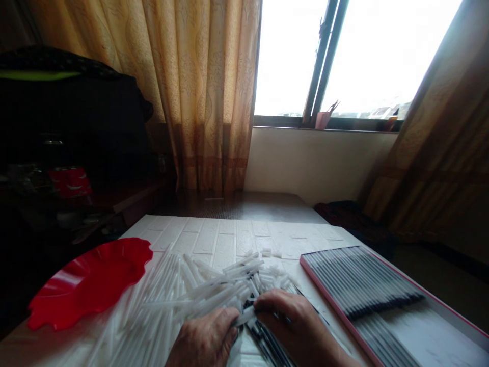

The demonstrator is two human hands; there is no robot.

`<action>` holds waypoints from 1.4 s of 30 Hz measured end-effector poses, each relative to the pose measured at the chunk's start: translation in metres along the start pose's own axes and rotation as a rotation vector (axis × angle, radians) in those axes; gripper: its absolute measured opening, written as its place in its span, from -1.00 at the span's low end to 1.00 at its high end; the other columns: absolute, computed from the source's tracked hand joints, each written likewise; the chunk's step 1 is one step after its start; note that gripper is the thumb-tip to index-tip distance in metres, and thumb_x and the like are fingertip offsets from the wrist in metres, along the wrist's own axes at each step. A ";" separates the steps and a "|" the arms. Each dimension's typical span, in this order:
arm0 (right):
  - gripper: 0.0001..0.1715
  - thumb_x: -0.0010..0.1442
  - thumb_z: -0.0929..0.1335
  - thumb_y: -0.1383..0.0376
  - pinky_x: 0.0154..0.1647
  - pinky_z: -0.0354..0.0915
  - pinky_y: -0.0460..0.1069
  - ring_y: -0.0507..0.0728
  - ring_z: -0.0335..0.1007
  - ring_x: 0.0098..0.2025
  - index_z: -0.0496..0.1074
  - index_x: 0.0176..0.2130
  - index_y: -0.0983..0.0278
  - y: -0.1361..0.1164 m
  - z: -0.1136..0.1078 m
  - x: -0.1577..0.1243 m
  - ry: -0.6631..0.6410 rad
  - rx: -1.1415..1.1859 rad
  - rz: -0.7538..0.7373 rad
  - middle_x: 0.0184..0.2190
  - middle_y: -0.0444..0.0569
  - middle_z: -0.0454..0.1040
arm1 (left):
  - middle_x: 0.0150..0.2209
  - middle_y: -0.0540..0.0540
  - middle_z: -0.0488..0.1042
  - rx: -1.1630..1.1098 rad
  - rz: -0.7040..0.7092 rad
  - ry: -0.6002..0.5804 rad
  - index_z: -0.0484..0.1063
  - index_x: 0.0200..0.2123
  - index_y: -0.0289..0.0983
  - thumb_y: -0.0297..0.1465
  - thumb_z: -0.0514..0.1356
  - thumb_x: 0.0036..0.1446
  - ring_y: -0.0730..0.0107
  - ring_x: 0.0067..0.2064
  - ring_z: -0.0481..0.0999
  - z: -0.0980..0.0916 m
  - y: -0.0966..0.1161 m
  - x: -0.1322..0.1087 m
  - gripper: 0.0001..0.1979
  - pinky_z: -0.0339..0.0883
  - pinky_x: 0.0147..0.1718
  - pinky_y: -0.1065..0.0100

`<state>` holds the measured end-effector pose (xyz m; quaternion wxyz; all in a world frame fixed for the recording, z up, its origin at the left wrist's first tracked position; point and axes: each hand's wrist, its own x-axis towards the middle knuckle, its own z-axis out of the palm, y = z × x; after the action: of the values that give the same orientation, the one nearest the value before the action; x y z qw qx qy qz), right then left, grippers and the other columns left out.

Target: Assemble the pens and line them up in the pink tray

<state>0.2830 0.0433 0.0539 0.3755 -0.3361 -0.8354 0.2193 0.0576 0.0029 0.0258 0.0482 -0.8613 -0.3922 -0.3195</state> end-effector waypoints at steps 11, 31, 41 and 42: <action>-0.61 0.37 0.22 0.24 -0.48 0.18 -0.10 0.05 0.44 -0.53 0.41 -0.46 0.24 0.003 0.001 -0.003 -0.045 -0.214 -0.045 -0.56 -0.09 0.50 | -0.35 -0.04 0.62 -0.024 0.056 0.015 0.35 -0.03 -0.20 -0.37 -0.11 0.46 0.37 -0.36 0.68 -0.002 -0.001 0.003 -0.75 0.53 -0.38 0.51; -0.85 0.24 0.27 0.35 -0.34 0.30 -0.09 0.07 0.44 -0.38 0.43 -0.20 0.23 -0.008 -0.005 -0.001 -0.055 0.036 0.071 -0.37 -0.08 0.54 | -0.36 -0.01 0.63 0.018 0.027 0.066 0.31 -0.04 -0.18 -0.33 -0.14 0.47 0.35 -0.40 0.68 -0.004 0.000 0.004 -0.75 0.55 -0.40 0.47; -0.83 0.28 0.24 0.32 -0.43 0.20 -0.08 0.06 0.37 -0.47 0.35 -0.36 0.22 -0.006 -0.002 -0.002 -0.066 -0.109 0.022 -0.48 -0.10 0.47 | -0.34 -0.03 0.64 0.017 0.045 0.056 0.33 -0.02 -0.21 -0.38 -0.10 0.45 0.35 -0.37 0.69 -0.003 0.001 0.004 -0.76 0.55 -0.38 0.48; -0.79 0.29 0.23 0.30 -0.44 0.19 -0.08 0.06 0.36 -0.48 0.34 -0.39 0.22 -0.007 -0.002 -0.002 -0.075 -0.126 0.026 -0.50 -0.11 0.46 | -0.34 -0.04 0.64 0.019 0.054 0.060 0.33 -0.02 -0.22 -0.38 -0.10 0.45 0.35 -0.37 0.69 -0.003 0.002 0.004 -0.76 0.55 -0.39 0.48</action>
<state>0.2825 0.0375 0.0582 0.3192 -0.3616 -0.8566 0.1835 0.0594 0.0034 0.0309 0.0767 -0.8611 -0.3701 -0.3400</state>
